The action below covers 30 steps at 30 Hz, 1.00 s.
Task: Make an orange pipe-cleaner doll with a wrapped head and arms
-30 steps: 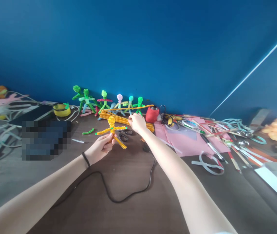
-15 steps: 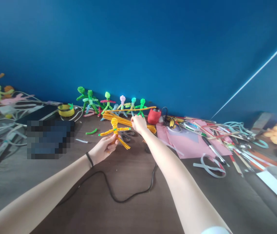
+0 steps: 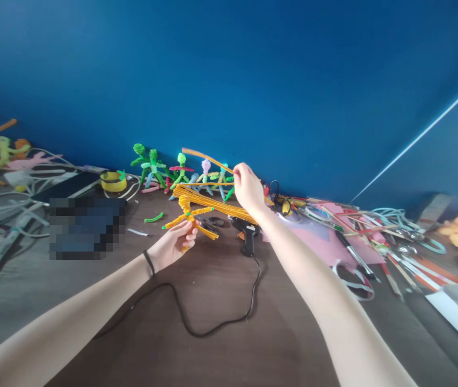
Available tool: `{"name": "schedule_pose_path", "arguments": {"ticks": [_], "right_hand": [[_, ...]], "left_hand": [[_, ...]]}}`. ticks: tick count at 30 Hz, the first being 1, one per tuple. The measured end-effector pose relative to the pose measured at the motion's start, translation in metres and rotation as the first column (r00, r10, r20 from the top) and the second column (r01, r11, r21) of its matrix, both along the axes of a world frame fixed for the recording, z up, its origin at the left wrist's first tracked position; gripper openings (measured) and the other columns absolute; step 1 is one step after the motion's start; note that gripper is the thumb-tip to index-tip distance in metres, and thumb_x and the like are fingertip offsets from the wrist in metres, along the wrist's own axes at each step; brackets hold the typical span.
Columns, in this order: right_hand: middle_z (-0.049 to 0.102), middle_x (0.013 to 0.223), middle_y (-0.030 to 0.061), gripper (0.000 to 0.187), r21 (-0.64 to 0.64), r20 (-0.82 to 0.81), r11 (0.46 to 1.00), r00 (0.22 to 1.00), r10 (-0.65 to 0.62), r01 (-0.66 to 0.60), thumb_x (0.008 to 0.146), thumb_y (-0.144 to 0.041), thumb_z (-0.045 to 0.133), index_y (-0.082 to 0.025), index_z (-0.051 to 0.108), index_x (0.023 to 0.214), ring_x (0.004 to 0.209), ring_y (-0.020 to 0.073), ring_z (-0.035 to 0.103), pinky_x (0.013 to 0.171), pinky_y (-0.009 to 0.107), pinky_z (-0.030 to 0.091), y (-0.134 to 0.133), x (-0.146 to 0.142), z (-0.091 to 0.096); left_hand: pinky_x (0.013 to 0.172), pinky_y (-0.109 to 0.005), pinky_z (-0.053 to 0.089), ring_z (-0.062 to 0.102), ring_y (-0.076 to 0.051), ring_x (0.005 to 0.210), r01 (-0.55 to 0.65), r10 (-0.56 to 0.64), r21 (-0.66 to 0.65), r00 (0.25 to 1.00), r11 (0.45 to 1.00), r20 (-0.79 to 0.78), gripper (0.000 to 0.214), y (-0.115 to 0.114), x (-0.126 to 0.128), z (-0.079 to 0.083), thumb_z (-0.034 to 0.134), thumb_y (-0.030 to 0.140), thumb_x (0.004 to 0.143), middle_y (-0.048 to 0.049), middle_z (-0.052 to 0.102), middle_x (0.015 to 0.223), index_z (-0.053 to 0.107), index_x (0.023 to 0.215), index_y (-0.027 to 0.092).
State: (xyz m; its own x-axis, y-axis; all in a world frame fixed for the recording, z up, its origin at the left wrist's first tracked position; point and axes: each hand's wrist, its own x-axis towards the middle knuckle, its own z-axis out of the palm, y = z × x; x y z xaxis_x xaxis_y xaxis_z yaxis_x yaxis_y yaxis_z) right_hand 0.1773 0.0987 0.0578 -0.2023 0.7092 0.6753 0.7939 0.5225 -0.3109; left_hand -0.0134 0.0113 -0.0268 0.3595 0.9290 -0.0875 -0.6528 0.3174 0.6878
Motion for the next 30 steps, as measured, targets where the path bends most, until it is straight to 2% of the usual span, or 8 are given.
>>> {"name": "schedule_pose_path", "arguments": {"ticks": [2,5,10,12,17,22,26,30], "right_hand": [[0.059,0.085,0.0057,0.014,-0.055,-0.066,0.995,0.994,0.085,-0.088,0.081,-0.021,0.039,-0.017,0.051,0.089,0.076,0.0162,0.055,0.069,0.027,0.039,-0.016,0.015,0.006],[0.06,0.078,0.0033,0.014,-0.336,-0.079,0.931,0.989,0.124,-0.144,0.078,-0.028,0.045,-0.017,0.053,0.082,0.07,0.015,0.054,0.066,0.026,0.039,-0.045,0.044,0.005],[0.056,0.063,0.0,0.021,-0.823,0.034,0.563,0.983,0.18,-0.075,0.076,-0.038,0.046,-0.018,0.052,0.072,0.057,0.0125,0.051,0.054,0.024,0.037,-0.084,0.093,-0.021],[0.057,0.062,0.0008,0.021,-0.87,0.107,0.493,0.985,0.137,0.026,0.075,-0.037,0.047,-0.018,0.051,0.068,0.056,0.0129,0.052,0.053,0.024,0.037,-0.092,0.105,-0.033],[0.059,0.072,0.003,0.014,-0.717,0.295,0.68,0.951,0.093,0.156,0.073,-0.031,0.05,-0.019,0.054,0.067,0.065,0.0162,0.054,0.059,0.028,0.039,-0.105,0.098,-0.038],[0.057,0.096,0.0048,0.016,-0.448,0.239,0.893,0.955,0.176,-0.053,0.077,-0.026,0.05,-0.021,0.056,0.09,0.089,0.0189,0.054,0.077,0.032,0.042,-0.107,0.047,-0.036],[0.055,0.107,0.0084,0.03,-0.297,0.33,0.952,0.928,0.175,-0.074,0.077,-0.023,0.053,-0.018,0.051,0.107,0.099,0.024,0.049,0.083,0.037,0.04,-0.093,0.01,-0.059],[0.059,0.09,0.0091,0.018,-0.291,0.393,0.955,0.902,0.179,-0.063,0.084,-0.017,0.042,-0.015,0.057,0.092,0.086,0.0206,0.053,0.076,0.031,0.042,-0.083,-0.004,-0.079]], "left_hand": [[0.043,-0.012,0.034,0.043,-0.002,0.05,-0.016,0.016,-0.018,0.999,1.0,0.037,0.009,0.0,0.0,-0.001,0.058,0.015,0.074,0.0004,0.048,0.064,0.06,0.081,0.01],[0.042,-0.012,0.034,0.042,-0.002,0.051,-0.03,0.032,-0.023,0.998,0.999,0.061,0.01,0.0,-0.001,-0.001,0.059,0.016,0.074,-0.0011,0.051,0.072,0.06,0.082,0.011],[0.036,-0.011,0.028,0.04,-0.001,0.049,-0.028,0.028,-0.001,0.998,1.0,0.056,0.009,0.002,0.0,-0.003,0.058,0.018,0.074,-0.0013,0.05,0.073,0.059,0.077,0.01],[0.035,-0.011,0.027,0.039,-0.001,0.048,-0.021,0.022,-0.008,0.999,1.0,0.049,0.01,0.003,-0.001,-0.004,0.057,0.019,0.076,-0.0006,0.048,0.069,0.058,0.073,0.009],[0.034,-0.011,0.025,0.036,-0.001,0.047,-0.021,0.021,0.016,1.0,1.0,0.0,0.012,0.003,0.001,-0.005,0.056,0.02,0.076,0.0008,0.044,0.065,0.057,0.072,0.008],[0.034,-0.011,0.023,0.035,-0.001,0.046,-0.026,0.029,0.04,0.997,0.999,-0.072,0.013,0.002,0.003,-0.004,0.06,0.021,0.073,0.0001,0.046,0.067,0.058,0.073,0.008],[0.033,-0.012,0.023,0.037,-0.001,0.047,-0.019,0.024,0.059,0.995,0.998,-0.096,0.015,0.001,0.003,-0.002,0.062,0.023,0.071,-0.0009,0.048,0.068,0.058,0.071,0.009],[0.034,-0.011,0.023,0.037,-0.002,0.048,-0.008,0.017,0.068,0.991,0.998,-0.131,0.017,0.001,0.004,-0.002,0.064,0.024,0.069,-0.0003,0.046,0.065,0.059,0.07,0.008]]}}
